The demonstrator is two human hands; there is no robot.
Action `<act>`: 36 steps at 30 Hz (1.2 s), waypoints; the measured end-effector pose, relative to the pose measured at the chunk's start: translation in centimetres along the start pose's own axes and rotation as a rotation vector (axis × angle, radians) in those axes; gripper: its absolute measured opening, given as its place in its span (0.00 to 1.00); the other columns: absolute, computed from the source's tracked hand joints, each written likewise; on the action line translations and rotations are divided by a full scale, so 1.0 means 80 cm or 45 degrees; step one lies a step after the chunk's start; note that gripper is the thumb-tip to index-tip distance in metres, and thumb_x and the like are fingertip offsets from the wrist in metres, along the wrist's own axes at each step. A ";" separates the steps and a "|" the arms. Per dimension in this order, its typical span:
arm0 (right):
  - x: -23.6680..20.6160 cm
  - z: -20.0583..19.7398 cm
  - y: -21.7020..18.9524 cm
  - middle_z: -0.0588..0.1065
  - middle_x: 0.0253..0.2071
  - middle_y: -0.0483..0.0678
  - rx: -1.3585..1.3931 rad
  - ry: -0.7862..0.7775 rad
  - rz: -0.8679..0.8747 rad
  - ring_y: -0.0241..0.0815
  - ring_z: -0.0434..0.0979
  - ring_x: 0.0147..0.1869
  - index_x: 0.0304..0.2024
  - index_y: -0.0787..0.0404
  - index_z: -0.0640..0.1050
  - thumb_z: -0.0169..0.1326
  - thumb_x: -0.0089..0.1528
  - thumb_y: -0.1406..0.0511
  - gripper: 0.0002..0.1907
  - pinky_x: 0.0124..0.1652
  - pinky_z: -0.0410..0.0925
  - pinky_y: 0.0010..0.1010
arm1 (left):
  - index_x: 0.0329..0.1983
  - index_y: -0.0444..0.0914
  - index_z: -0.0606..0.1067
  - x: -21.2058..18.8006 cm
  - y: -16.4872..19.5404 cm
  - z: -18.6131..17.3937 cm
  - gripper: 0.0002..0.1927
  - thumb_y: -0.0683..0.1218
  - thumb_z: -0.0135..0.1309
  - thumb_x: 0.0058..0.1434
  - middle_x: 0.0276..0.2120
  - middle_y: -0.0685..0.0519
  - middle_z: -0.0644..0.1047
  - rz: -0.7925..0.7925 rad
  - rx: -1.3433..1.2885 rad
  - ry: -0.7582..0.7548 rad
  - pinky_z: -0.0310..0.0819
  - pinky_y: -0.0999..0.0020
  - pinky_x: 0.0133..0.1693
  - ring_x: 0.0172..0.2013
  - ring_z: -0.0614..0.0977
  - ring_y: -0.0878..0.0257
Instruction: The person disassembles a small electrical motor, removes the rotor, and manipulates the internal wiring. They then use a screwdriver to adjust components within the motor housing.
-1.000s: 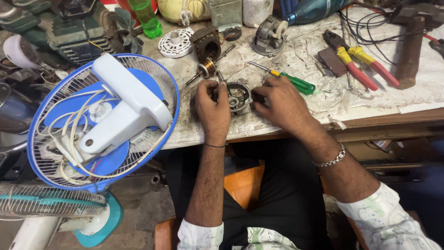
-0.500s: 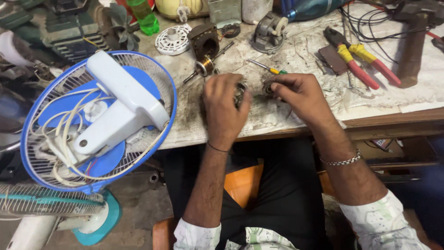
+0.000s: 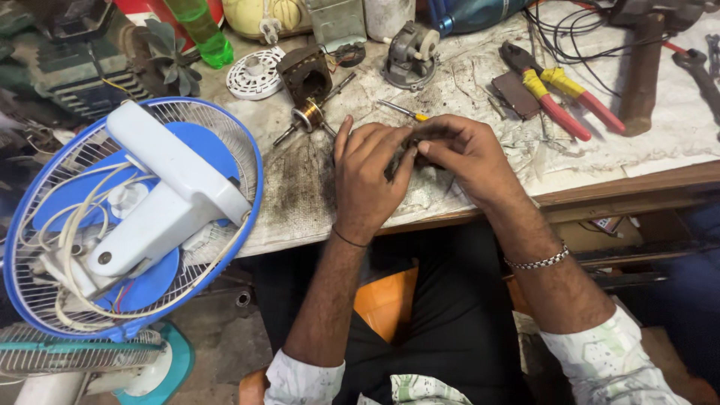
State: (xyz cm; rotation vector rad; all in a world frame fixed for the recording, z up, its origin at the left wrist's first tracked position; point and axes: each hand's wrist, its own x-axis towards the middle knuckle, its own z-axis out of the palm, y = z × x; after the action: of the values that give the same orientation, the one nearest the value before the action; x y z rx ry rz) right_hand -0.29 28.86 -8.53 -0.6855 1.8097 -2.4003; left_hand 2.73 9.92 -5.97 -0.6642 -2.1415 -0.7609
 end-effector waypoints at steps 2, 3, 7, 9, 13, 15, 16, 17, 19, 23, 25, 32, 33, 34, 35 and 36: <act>-0.001 0.001 0.002 0.79 0.48 0.49 -0.034 0.029 0.001 0.36 0.80 0.52 0.53 0.70 0.76 0.56 0.66 0.74 0.12 0.54 0.76 0.28 | 0.53 0.38 0.78 -0.004 0.002 -0.001 0.19 0.42 0.65 0.58 0.45 0.52 0.82 0.001 0.008 0.024 0.55 0.45 0.71 0.54 0.79 0.56; -0.001 0.001 0.003 0.78 0.48 0.48 -0.052 0.039 0.006 0.36 0.80 0.52 0.52 0.70 0.76 0.56 0.66 0.74 0.12 0.54 0.76 0.28 | 0.54 0.39 0.77 -0.006 0.002 -0.001 0.20 0.41 0.65 0.58 0.45 0.52 0.81 -0.010 -0.008 0.027 0.56 0.45 0.71 0.54 0.79 0.56; -0.002 0.002 0.010 0.78 0.47 0.48 -0.174 0.015 -0.072 0.34 0.80 0.50 0.53 0.70 0.75 0.56 0.67 0.74 0.12 0.51 0.75 0.26 | 0.55 0.40 0.76 -0.007 0.002 -0.003 0.21 0.40 0.65 0.59 0.45 0.53 0.81 -0.031 -0.055 0.041 0.61 0.47 0.70 0.54 0.79 0.56; -0.001 0.002 0.012 0.78 0.46 0.48 -0.296 0.006 -0.111 0.33 0.79 0.49 0.53 0.70 0.74 0.56 0.68 0.74 0.11 0.49 0.74 0.25 | 0.55 0.39 0.75 -0.006 0.002 -0.003 0.21 0.40 0.65 0.59 0.45 0.52 0.80 -0.015 -0.080 0.041 0.64 0.47 0.68 0.53 0.79 0.55; 0.000 0.000 0.014 0.77 0.47 0.47 -0.283 0.012 -0.151 0.32 0.79 0.50 0.53 0.70 0.74 0.55 0.68 0.75 0.11 0.50 0.74 0.24 | 0.56 0.36 0.73 -0.007 0.006 -0.008 0.22 0.38 0.62 0.58 0.48 0.47 0.79 -0.002 -0.229 -0.009 0.74 0.54 0.58 0.51 0.81 0.52; -0.001 -0.001 0.014 0.78 0.46 0.47 -0.233 0.042 -0.117 0.32 0.80 0.48 0.52 0.70 0.74 0.54 0.68 0.75 0.10 0.50 0.75 0.25 | 0.58 0.35 0.73 -0.009 0.007 -0.011 0.22 0.35 0.58 0.59 0.51 0.44 0.78 -0.019 -0.331 -0.039 0.78 0.58 0.54 0.52 0.82 0.51; -0.001 -0.002 0.013 0.78 0.45 0.47 -0.216 0.031 -0.117 0.32 0.80 0.48 0.51 0.70 0.75 0.54 0.68 0.75 0.09 0.50 0.75 0.25 | 0.59 0.34 0.73 -0.009 0.008 -0.012 0.22 0.33 0.56 0.60 0.52 0.44 0.78 -0.026 -0.365 -0.046 0.80 0.60 0.54 0.52 0.83 0.50; -0.002 -0.003 0.013 0.78 0.45 0.47 -0.197 0.019 -0.115 0.33 0.80 0.48 0.51 0.70 0.75 0.54 0.68 0.75 0.09 0.50 0.75 0.25 | 0.60 0.34 0.73 -0.010 0.008 -0.013 0.23 0.32 0.54 0.61 0.53 0.43 0.78 -0.036 -0.399 -0.053 0.81 0.62 0.53 0.53 0.83 0.50; -0.002 -0.004 0.011 0.79 0.43 0.47 -0.186 0.017 -0.089 0.33 0.80 0.47 0.50 0.69 0.75 0.54 0.67 0.75 0.08 0.50 0.75 0.25 | 0.60 0.33 0.74 -0.010 0.008 -0.012 0.22 0.32 0.56 0.62 0.52 0.43 0.78 -0.031 -0.392 -0.066 0.81 0.62 0.53 0.52 0.84 0.50; -0.002 -0.002 0.007 0.79 0.40 0.48 -0.161 0.027 0.000 0.34 0.79 0.43 0.48 0.69 0.77 0.54 0.67 0.76 0.07 0.45 0.74 0.25 | 0.57 0.34 0.76 -0.010 0.008 -0.007 0.17 0.33 0.57 0.64 0.57 0.43 0.77 -0.076 -0.499 -0.137 0.84 0.67 0.53 0.55 0.84 0.52; -0.001 -0.002 0.007 0.79 0.39 0.48 -0.145 0.033 0.017 0.34 0.79 0.42 0.48 0.69 0.77 0.54 0.67 0.75 0.07 0.44 0.74 0.25 | 0.55 0.33 0.76 -0.010 0.006 -0.007 0.16 0.34 0.58 0.64 0.55 0.43 0.78 -0.068 -0.452 -0.119 0.83 0.65 0.54 0.54 0.85 0.52; -0.001 0.000 0.000 0.80 0.43 0.48 -0.249 0.404 -0.150 0.33 0.80 0.44 0.47 0.68 0.76 0.57 0.66 0.74 0.07 0.45 0.76 0.22 | 0.52 0.32 0.77 -0.009 0.009 -0.005 0.14 0.35 0.61 0.63 0.49 0.44 0.81 -0.095 -0.346 -0.028 0.81 0.63 0.51 0.49 0.85 0.53; -0.001 0.000 -0.001 0.80 0.43 0.48 -0.288 0.499 -0.172 0.33 0.80 0.43 0.46 0.68 0.76 0.58 0.66 0.74 0.07 0.43 0.76 0.22 | 0.52 0.32 0.77 -0.009 0.010 -0.005 0.14 0.35 0.61 0.62 0.48 0.44 0.81 -0.084 -0.345 -0.024 0.81 0.63 0.51 0.49 0.85 0.52; -0.002 0.000 -0.003 0.80 0.41 0.49 -0.341 0.557 -0.160 0.34 0.80 0.41 0.46 0.67 0.77 0.59 0.66 0.73 0.07 0.41 0.74 0.22 | 0.52 0.32 0.77 -0.008 0.010 -0.006 0.15 0.35 0.61 0.62 0.48 0.44 0.81 -0.074 -0.343 -0.022 0.81 0.63 0.51 0.48 0.85 0.52; -0.003 0.001 -0.004 0.80 0.39 0.50 -0.394 0.615 -0.147 0.34 0.79 0.39 0.46 0.67 0.77 0.59 0.66 0.73 0.07 0.38 0.72 0.23 | 0.52 0.32 0.77 -0.007 0.010 -0.007 0.15 0.35 0.61 0.62 0.47 0.44 0.81 -0.062 -0.340 -0.019 0.80 0.63 0.50 0.48 0.85 0.52; -0.003 0.002 -0.005 0.80 0.38 0.51 -0.445 0.673 -0.133 0.35 0.79 0.38 0.46 0.66 0.77 0.60 0.66 0.72 0.07 0.36 0.70 0.23 | 0.52 0.32 0.77 -0.007 0.010 -0.007 0.16 0.35 0.61 0.61 0.47 0.44 0.81 -0.073 -0.343 -0.020 0.81 0.63 0.49 0.47 0.85 0.53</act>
State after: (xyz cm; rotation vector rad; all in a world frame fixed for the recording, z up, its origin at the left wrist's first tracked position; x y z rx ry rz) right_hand 0.10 28.94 -8.21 -0.1597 2.4888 -2.5266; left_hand 3.87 9.98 -5.84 -0.7509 -2.0992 -1.0912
